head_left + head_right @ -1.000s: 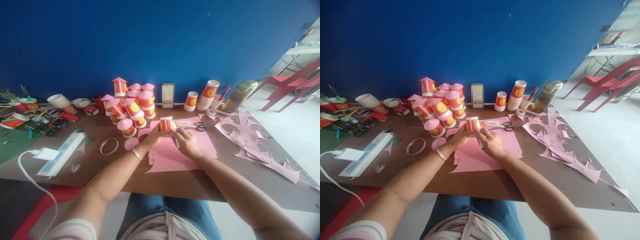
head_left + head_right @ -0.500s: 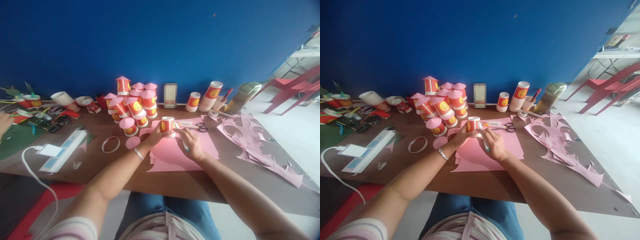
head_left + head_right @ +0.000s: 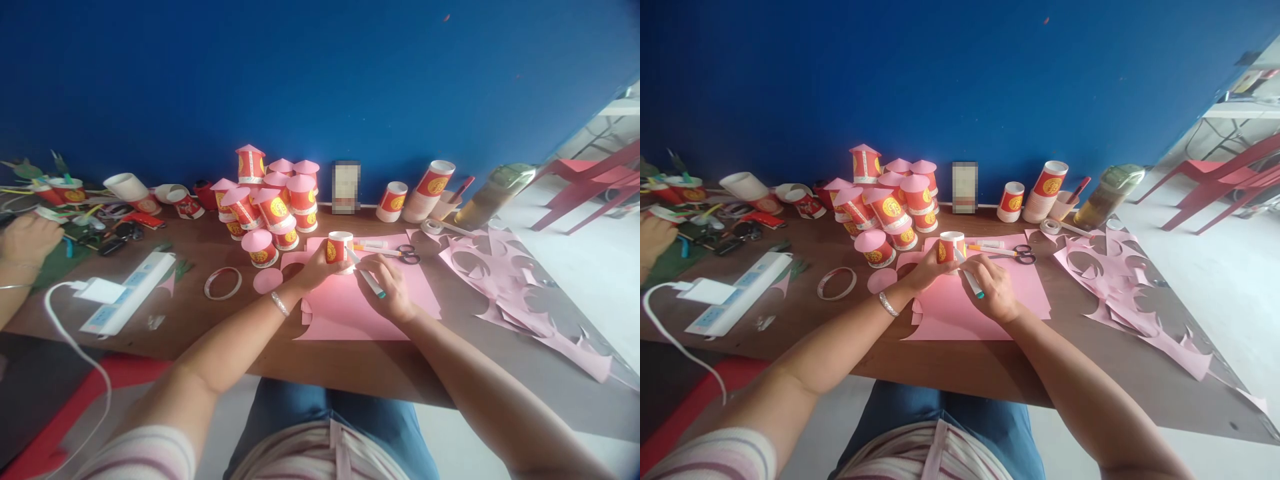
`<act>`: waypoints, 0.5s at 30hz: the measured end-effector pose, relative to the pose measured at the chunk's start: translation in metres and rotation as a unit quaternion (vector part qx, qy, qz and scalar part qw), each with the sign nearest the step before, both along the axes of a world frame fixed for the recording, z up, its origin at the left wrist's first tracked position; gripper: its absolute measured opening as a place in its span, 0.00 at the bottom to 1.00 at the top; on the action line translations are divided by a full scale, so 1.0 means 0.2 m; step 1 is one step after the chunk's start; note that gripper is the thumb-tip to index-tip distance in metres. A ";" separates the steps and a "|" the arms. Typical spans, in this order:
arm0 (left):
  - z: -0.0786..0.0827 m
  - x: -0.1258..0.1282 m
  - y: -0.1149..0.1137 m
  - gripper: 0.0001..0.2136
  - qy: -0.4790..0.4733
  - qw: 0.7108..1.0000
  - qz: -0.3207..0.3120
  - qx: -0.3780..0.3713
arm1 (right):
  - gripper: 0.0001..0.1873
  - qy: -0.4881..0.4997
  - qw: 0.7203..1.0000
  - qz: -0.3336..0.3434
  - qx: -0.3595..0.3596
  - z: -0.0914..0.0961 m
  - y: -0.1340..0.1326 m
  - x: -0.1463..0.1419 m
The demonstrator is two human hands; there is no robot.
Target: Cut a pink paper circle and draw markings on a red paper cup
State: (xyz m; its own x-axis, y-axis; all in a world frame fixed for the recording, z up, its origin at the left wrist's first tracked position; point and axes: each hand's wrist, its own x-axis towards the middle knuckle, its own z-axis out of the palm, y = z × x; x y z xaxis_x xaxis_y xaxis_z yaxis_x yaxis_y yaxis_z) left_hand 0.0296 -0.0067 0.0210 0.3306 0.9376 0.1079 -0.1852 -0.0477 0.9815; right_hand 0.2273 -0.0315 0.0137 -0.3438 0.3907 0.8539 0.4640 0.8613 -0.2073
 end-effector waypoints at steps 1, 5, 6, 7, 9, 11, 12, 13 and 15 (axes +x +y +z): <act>-0.01 0.00 0.00 0.21 -0.004 1.000 0.004 -0.001 | 0.09 -0.005 1.000 -0.001 -0.004 0.00 0.00 0.00; -0.04 0.01 0.01 0.22 0.003 1.000 0.024 0.017 | 0.09 -0.021 1.000 0.008 -0.006 0.00 -0.01 0.00; -0.05 0.01 0.01 0.21 0.010 0.999 0.031 0.024 | 0.10 -0.023 1.000 0.013 0.002 0.00 -0.01 0.00; -0.06 0.00 0.01 0.21 0.016 0.999 0.036 0.029 | 0.11 -0.026 0.999 0.019 0.010 0.00 -0.02 0.00; -0.07 0.00 0.02 0.23 0.025 0.998 0.039 0.039 | 0.12 -0.031 0.999 0.022 0.020 0.00 -0.02 0.00; -0.09 0.00 0.02 0.26 0.035 0.998 0.031 0.047 | 0.12 -0.036 0.999 0.016 0.022 0.01 -0.02 -0.01; -0.09 -0.01 0.02 0.27 0.042 0.998 0.026 0.051 | 0.12 -0.037 0.999 0.013 0.025 0.01 -0.02 -0.01; -0.10 -0.01 0.02 0.28 0.049 0.997 0.022 0.054 | 0.12 -0.037 0.999 0.011 0.030 0.02 -0.03 -0.01; -0.10 -0.01 0.02 0.30 0.062 0.996 0.016 0.058 | 0.12 -0.035 0.998 0.012 0.042 0.02 -0.03 -0.02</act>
State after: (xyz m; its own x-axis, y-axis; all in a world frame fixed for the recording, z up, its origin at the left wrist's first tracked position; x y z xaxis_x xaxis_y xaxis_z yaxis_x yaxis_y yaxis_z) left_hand 0.0266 -0.0024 0.0007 0.3184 0.9314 0.1761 -0.0593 -0.1659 0.9844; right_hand 0.2243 -0.0369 0.0186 -0.4123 0.3105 0.8565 0.4541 0.8850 -0.1023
